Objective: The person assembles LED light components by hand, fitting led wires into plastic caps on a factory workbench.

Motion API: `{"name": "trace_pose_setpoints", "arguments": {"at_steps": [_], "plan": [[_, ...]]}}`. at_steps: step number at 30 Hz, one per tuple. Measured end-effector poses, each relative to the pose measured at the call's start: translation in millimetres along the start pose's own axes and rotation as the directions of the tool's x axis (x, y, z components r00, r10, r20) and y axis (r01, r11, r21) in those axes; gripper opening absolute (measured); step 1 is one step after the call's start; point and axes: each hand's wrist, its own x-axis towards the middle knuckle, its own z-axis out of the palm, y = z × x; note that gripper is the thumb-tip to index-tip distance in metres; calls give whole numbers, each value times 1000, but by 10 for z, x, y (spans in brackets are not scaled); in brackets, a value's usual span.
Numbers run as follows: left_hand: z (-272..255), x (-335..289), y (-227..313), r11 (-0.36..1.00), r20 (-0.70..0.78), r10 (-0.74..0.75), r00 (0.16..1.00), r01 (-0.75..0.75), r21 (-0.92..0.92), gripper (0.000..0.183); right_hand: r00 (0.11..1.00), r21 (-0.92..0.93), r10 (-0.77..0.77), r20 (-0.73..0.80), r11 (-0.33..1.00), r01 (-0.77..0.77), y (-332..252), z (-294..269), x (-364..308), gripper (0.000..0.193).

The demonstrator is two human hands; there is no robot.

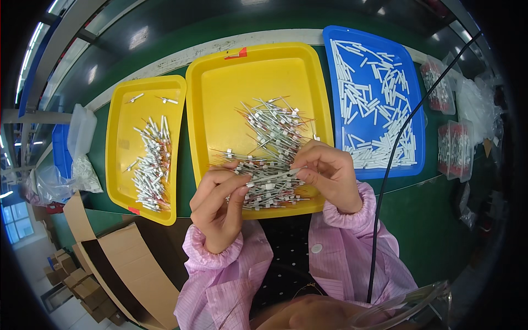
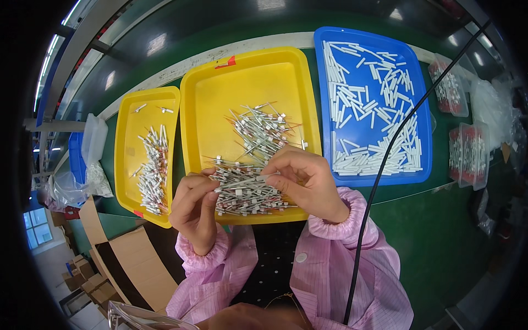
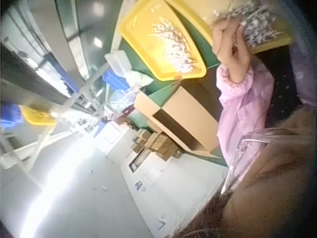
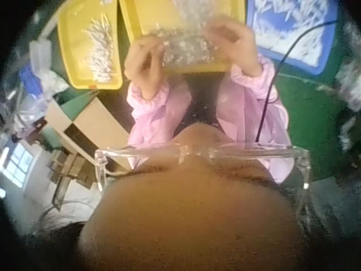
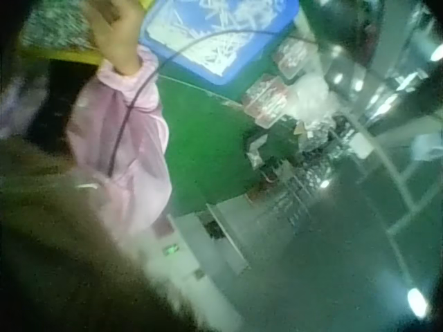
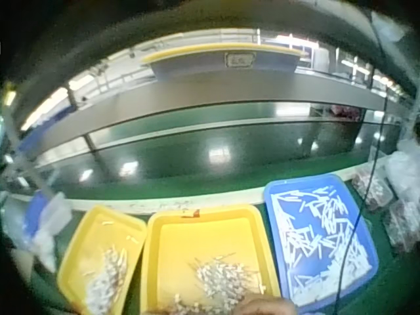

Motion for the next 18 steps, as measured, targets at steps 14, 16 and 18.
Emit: {"name": "trace_pose_setpoints", "arguments": {"at_steps": [14, 16, 18], "plan": [[-16, -15, 47, 972, 219, -83, 972, 128, -199, 18, 661, -671, -553, 508, 226, 706, -188, 29, 19, 25], [7, 5, 38, 990, 208, 95, 974, -69, -127, 20, 801, -678, -421, 426, 438, 591, -270, 31, 60, 19], [24, 26, 36, 961, 217, 277, 936, -269, -67, 23, 865, -607, -335, 373, 617, 501, -225, 43, 69, 14]]}}
